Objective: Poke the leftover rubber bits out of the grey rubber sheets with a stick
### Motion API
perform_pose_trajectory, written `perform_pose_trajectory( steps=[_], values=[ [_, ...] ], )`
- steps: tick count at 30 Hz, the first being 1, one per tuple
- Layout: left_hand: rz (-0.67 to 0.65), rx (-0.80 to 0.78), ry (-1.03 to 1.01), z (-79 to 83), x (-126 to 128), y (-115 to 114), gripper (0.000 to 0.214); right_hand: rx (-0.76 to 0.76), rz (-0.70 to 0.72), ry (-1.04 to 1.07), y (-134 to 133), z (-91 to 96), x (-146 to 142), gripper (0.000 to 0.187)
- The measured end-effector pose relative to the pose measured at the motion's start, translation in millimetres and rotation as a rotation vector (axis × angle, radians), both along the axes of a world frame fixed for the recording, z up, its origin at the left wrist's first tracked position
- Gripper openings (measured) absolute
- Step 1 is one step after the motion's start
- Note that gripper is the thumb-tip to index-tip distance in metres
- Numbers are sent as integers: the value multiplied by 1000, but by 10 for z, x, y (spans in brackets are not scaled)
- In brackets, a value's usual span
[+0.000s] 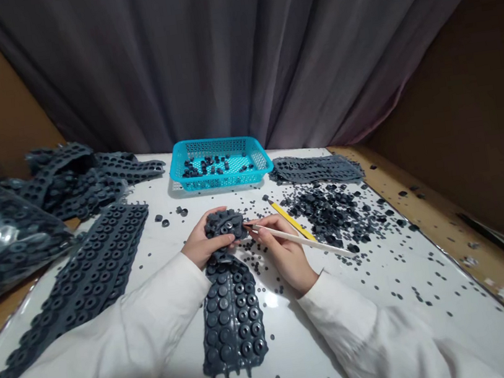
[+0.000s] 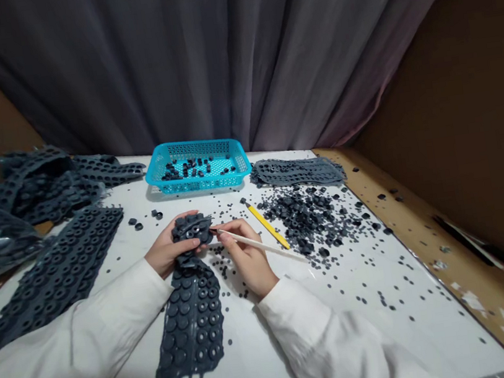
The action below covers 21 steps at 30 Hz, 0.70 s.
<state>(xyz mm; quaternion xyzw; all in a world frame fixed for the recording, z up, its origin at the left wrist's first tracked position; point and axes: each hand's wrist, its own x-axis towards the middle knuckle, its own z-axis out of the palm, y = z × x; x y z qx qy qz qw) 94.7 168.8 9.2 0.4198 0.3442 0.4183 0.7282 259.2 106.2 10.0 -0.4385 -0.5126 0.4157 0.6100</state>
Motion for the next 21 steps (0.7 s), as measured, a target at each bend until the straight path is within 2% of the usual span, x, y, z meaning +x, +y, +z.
perform_pose_trajectory(
  steps=[10, 15, 18, 21],
  values=[
    [70, -32, 68, 2, 49, 17, 72, 150, -19, -304, -15, 44, 35, 6],
    [103, 81, 107, -85, 22, 50, 68, 365, -36, -573, -24, 110, 48, 7],
    [103, 151, 140, -130, 3, 68, 66, 419, -11, -642, -24, 121, 51, 10],
    [102, 154, 146, -140, -1, 68, 67, 473, -5, -690, -12, 98, 65, 12]
  ],
)
